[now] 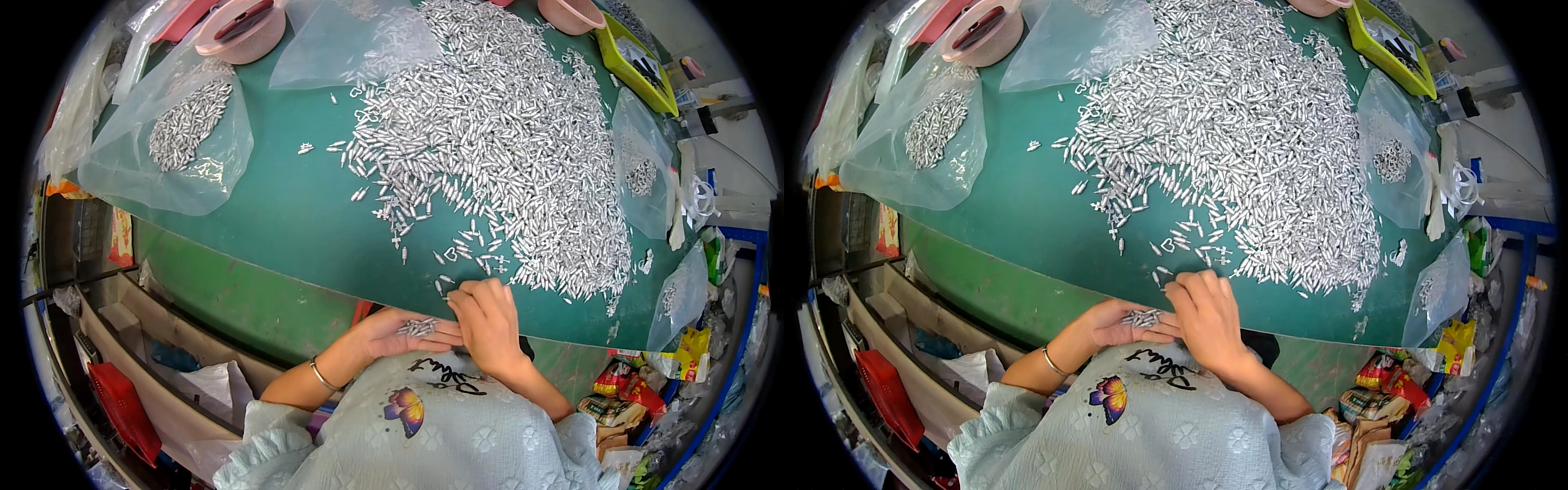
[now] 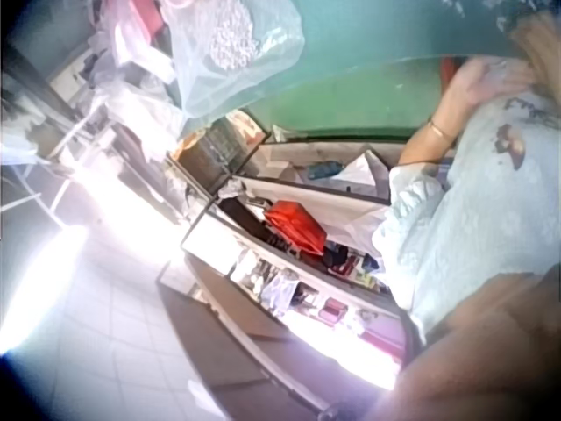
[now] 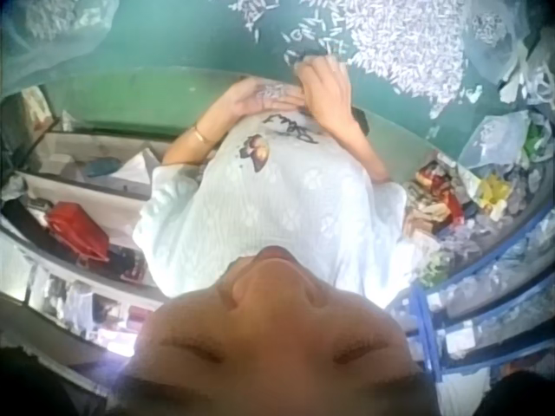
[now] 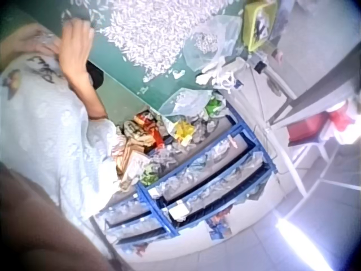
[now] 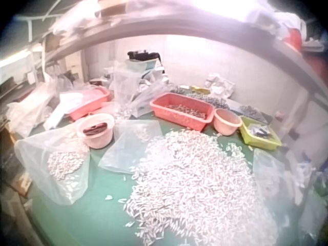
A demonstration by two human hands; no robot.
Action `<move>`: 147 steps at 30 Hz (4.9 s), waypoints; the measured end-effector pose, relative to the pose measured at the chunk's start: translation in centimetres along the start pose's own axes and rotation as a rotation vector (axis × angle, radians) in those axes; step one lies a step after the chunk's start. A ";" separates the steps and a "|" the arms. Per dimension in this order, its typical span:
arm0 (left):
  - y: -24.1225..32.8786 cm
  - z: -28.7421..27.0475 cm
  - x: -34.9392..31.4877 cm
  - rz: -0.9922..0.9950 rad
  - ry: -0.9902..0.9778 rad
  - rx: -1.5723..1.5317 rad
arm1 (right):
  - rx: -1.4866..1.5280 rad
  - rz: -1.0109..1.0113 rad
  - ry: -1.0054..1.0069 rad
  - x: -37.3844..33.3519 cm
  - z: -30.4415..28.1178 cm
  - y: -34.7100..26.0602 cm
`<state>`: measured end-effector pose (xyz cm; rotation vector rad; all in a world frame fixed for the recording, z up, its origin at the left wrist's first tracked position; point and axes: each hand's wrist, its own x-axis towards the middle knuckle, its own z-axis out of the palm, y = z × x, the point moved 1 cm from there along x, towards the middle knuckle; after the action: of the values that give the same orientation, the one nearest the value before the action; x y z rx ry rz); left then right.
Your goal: The person sorts a large pile of small silver cylindrical parts on a green table. They repeatedly gather handfuls of parts, transfer them between hands, and place them into a clear plastic bag. The person also uses a small pink bowl to scoop parts from the table.
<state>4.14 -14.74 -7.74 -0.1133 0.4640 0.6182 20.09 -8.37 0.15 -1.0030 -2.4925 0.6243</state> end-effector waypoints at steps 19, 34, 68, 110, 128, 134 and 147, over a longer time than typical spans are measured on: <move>-0.1 -2.5 1.5 -0.032 -0.264 -0.228 | 0.088 0.040 0.098 1.5 1.3 -0.2; -1.1 -3.5 1.7 -0.041 -0.406 -0.597 | 0.054 -0.318 -0.105 -0.5 0.0 -0.2; -1.3 0.3 3.2 -0.019 -0.047 0.012 | -0.185 0.096 0.146 0.5 -1.5 2.4; -2.9 0.4 4.2 0.033 -0.027 -0.329 | 0.116 -0.239 -0.235 -2.4 -2.7 1.5; -3.3 -1.1 4.0 0.028 0.005 -0.204 | 0.293 -0.034 -0.100 -1.7 -2.3 1.2; -2.7 -0.5 3.3 0.022 -0.016 -0.125 | -0.098 0.003 0.063 4.4 -1.9 2.2; -1.9 0.7 3.2 0.026 -0.045 -0.127 | -0.058 0.040 -0.131 0.1 -2.4 2.3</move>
<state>7.82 -14.36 -8.65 -0.2138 0.3832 0.6742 22.48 -6.22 0.97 -1.0671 -2.6235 0.6531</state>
